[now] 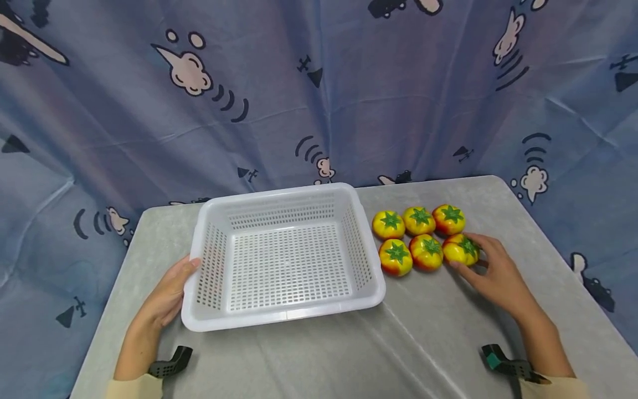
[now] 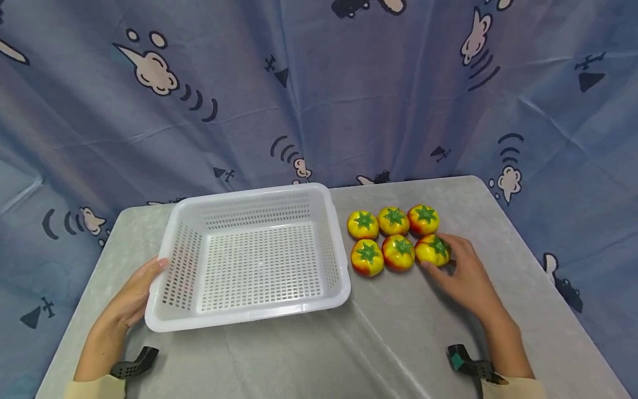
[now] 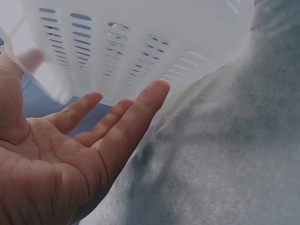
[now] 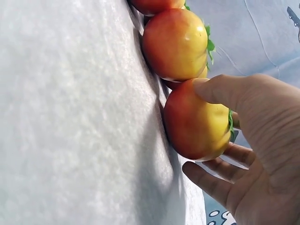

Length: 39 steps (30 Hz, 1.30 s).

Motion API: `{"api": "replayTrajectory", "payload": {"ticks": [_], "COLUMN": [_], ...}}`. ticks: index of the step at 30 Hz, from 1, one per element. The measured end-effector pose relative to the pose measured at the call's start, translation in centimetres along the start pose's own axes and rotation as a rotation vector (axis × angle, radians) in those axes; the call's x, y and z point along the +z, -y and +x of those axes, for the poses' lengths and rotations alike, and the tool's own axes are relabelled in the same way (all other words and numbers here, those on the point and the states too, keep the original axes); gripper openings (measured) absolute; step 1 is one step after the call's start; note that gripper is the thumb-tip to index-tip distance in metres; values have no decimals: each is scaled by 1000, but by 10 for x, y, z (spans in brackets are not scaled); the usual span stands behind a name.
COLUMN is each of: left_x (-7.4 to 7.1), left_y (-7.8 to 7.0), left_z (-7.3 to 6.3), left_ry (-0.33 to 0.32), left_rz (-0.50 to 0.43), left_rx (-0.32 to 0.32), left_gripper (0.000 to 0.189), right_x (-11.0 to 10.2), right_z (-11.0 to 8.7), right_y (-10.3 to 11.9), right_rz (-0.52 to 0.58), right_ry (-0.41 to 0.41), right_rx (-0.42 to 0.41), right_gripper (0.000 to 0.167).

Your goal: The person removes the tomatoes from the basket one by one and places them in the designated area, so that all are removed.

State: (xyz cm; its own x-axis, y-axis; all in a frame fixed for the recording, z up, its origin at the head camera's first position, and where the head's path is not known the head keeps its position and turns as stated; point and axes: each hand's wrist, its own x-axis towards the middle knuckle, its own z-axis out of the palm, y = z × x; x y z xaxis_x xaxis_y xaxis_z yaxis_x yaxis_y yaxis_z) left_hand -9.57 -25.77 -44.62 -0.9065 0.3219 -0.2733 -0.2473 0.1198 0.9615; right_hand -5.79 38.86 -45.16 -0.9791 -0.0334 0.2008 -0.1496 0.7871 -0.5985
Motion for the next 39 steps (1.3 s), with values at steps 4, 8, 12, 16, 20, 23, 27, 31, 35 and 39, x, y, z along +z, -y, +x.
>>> {"api": "replayTrajectory", "payload": {"ticks": [4, 8, 12, 16, 20, 23, 27, 31, 35, 39], "left_x": [-4, -7, -7, -8, -6, -4, -1, 0, -4, -12], "left_y": [-4, -6, -4, -3, -4, -4, -3, -4, -3, -1], "left_z": [-1, 0, 0, -1, 2, 6, 8, 9, 9, 5], "left_ry": [1, 2, 4, 4, 12, 22, 26, 20, 21, 54], "left_rz": [13, 12, 5, 7, 3, 5, 32, 56, 60, 5], "left_rx": [7, 14, 9, 4, 8, 13, 14, 2, 4, 31], "left_gripper": [73, 73, 73, 73, 73, 72, 72, 73, 74, 68], "right_x": [2, 3, 1, -7, -16, -20, -21, -19, -17, -16], "right_z": [5, 6, 6, 5, 3, 1, -1, 2, 6, 11], "right_y": [4, 5, 5, 5, 2, -1, -3, -4, -6, -9], "right_rz": [-9, -19, -16, -15, 4, 17, 41, 70, 53, 1], "right_ry": [3, 1, 10, 33, 20, 0, -48, -134, -182, -186], "right_rx": [5, 15, 13, 63, 115, 122, 78, -7, -62, -124], "right_gripper": [70, 71, 73, 74, 67, 62, 57, 49, 42, 40]}}
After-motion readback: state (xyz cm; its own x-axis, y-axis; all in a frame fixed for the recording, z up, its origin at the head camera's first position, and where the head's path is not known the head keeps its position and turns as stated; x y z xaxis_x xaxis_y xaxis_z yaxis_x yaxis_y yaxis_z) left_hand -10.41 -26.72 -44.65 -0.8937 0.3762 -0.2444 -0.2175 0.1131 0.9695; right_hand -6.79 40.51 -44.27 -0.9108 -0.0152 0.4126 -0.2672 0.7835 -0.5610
